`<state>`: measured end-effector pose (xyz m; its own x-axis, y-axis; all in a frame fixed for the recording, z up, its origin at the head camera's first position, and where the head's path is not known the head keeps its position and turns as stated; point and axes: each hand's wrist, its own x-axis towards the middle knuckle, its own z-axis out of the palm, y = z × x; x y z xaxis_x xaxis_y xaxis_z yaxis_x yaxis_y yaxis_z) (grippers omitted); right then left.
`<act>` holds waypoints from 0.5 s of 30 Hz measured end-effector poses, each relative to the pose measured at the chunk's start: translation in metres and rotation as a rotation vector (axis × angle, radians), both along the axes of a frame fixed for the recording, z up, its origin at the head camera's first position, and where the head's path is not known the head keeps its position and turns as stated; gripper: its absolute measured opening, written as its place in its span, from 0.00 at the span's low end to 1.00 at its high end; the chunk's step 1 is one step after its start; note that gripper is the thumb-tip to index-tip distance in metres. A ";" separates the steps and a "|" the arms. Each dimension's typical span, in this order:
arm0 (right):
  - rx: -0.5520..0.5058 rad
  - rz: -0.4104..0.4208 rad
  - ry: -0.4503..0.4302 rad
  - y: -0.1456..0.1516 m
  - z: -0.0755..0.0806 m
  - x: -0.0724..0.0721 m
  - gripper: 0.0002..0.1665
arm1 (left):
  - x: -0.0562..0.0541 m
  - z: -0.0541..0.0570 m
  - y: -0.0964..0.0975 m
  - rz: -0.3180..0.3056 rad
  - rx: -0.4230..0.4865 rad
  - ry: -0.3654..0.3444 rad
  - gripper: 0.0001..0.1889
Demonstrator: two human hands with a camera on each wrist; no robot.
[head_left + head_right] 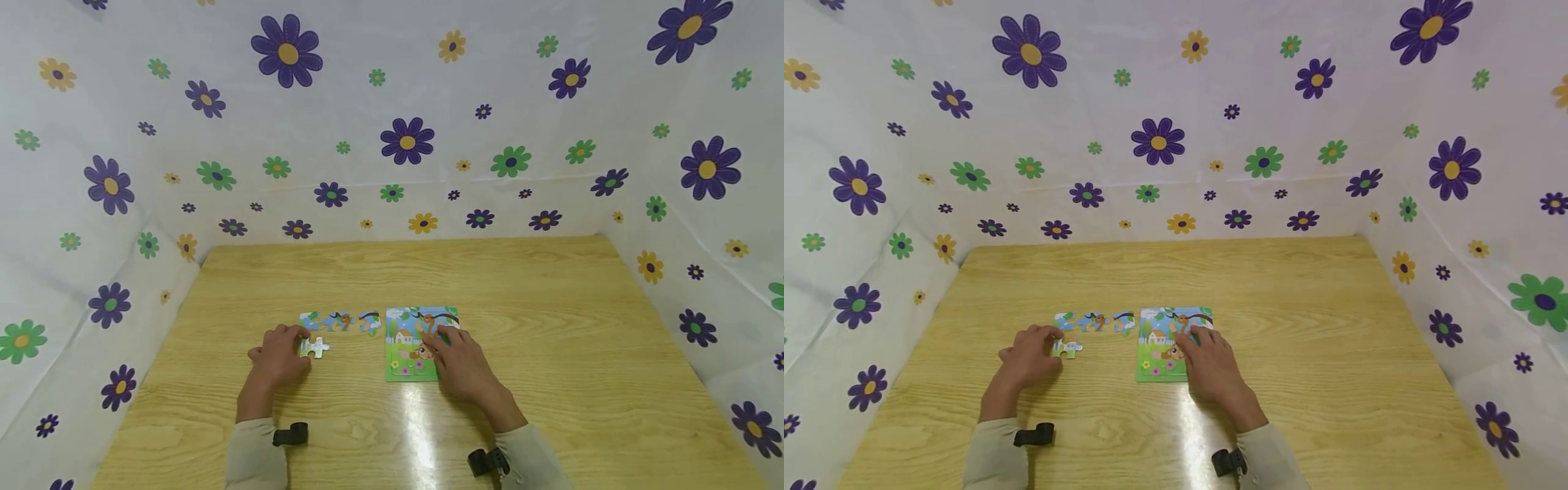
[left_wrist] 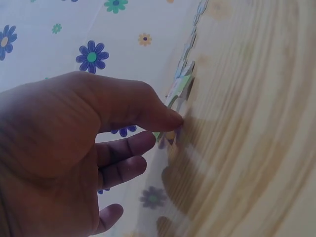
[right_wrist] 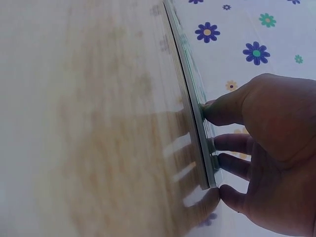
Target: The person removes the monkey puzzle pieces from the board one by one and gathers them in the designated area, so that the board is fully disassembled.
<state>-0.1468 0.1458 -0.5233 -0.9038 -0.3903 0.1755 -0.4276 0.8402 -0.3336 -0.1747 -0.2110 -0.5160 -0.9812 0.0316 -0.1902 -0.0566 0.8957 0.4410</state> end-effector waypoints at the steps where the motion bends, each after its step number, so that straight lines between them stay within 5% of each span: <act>1: -0.004 -0.002 -0.007 0.000 0.000 0.000 0.21 | 0.000 0.000 -0.002 0.007 -0.003 -0.007 0.24; 15: -0.089 -0.028 -0.074 0.002 -0.004 -0.002 0.18 | 0.001 -0.001 -0.012 0.013 0.017 -0.009 0.31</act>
<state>-0.1491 0.1482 -0.5268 -0.9258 -0.3507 0.1410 -0.3761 0.8168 -0.4375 -0.1739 -0.2230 -0.5174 -0.9798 0.0217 -0.1987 -0.0728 0.8873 0.4555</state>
